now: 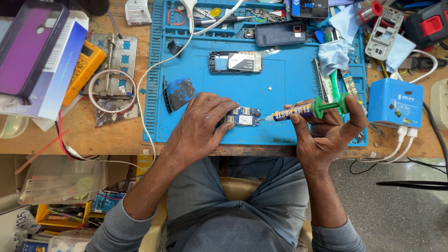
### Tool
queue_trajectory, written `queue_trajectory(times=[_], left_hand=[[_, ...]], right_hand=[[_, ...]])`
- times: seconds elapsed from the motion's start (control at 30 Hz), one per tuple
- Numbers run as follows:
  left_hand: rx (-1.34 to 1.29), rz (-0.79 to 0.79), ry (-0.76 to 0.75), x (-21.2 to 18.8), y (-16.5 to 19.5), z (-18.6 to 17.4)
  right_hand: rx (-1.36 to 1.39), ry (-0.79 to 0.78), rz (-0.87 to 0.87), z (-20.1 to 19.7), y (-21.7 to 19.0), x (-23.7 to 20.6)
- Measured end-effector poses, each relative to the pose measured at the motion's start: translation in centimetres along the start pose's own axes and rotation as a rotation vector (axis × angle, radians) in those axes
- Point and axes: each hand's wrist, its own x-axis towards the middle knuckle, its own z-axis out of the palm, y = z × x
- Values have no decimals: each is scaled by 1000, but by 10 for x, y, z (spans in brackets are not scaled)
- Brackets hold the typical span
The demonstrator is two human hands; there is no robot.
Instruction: The person cleans a small circuit board with a cloth, applies adhesive from a syringe, and secures it to a wooden block. They then use a soldering iron and tweezers to attach a metal strip to the board, followed by using a hot air gun to heat the assembly.
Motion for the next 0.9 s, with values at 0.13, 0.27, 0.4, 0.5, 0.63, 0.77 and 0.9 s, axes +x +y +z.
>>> queue_trajectory(times=[0.13,0.27,0.4,0.5,0.63,0.77,0.9], left_hand=[[9,0,0,0,0,0],[0,0,0,0,0,0],[1,2,2,0,-1,1],[-1,4,4,0,-1,1],[-1,4,4,0,-1,1],[2,-1,2,-1,-1,2],[0,-1,3,-1,-1,2]], right_hand=[[31,-4,14,0,1,-1],[44,-6,22,0,1,-2],[61,-15,37,1,-1,-1],[77,-22,21,1,-2,0],[57,-5,7,1,-3,1],[38,-6,9,1,-1,0],[55,-3,4,1,1,-2]])
